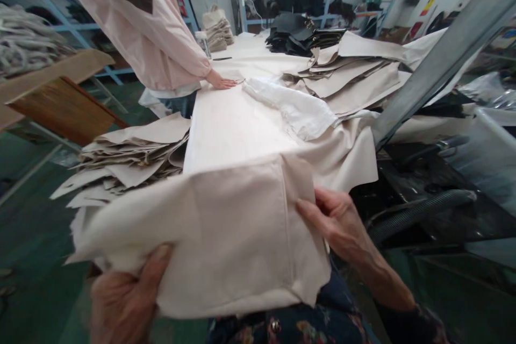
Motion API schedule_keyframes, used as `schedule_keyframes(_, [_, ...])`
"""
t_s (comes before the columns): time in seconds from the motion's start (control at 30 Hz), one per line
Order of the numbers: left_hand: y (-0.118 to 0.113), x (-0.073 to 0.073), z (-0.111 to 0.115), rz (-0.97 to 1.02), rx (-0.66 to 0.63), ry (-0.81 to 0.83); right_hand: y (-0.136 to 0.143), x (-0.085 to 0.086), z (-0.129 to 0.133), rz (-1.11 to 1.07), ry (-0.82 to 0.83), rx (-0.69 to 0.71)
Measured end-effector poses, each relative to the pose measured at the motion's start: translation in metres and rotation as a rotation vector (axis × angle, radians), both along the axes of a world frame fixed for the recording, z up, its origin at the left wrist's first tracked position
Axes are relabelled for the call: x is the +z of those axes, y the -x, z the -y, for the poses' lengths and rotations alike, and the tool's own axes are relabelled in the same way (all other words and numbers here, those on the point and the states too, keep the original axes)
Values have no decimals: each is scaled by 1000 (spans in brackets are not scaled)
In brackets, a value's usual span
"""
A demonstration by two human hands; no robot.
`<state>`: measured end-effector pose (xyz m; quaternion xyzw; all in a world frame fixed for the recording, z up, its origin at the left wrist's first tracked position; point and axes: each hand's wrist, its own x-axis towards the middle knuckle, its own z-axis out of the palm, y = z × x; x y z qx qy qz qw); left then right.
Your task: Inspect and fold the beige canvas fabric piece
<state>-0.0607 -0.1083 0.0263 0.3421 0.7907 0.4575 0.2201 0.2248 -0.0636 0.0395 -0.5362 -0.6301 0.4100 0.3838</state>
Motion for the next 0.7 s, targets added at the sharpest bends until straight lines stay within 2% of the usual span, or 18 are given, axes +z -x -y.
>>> schedule_keyframes(0.03, [5, -23, 3, -71, -154, 175, -1, -24, 10, 131, 35, -33])
schedule_keyframes(0.07, [8, -48, 5, -109, -304, 246, -2, -50, 19, 320, 47, -98])
schedule_keyframes(0.1, [9, -75, 5, -97, -443, 338, -3, -74, 26, 406, 58, -184])
schedule_keyframes(0.13, [7, -99, 3, -96, -526, 415, -4, -95, 31, 446, 62, -241])
schedule_keyframes(0.2, [-1, -135, -3, -90, -518, 362, -8, -123, 34, 516, -6, -327])
schedule_keyframes(0.23, [-6, -146, -8, -49, -518, 334, -10, -130, 33, 548, -58, -360])
schedule_keyframes(0.3, [-16, -153, -18, 61, -541, 314, -16, -132, 27, 575, -89, -417])
schedule_keyframes(0.37, [-25, -149, -27, 138, -548, 371, -22, -130, 21, 472, 93, -399])
schedule_keyframes(0.43, [-31, -144, -34, 140, -496, 430, -25, -130, 18, 335, 313, -370])
schedule_keyframes(0.47, [-33, -143, -35, 128, -460, 449, -25, -131, 19, 290, 356, -382])
schedule_keyframes(0.6, [-38, -152, -35, 11, -349, 432, -21, -139, 23, 220, 322, -478])
schedule_keyframes(0.7, [-41, -164, -36, -148, -261, 386, -26, -134, 16, 124, 408, -330])
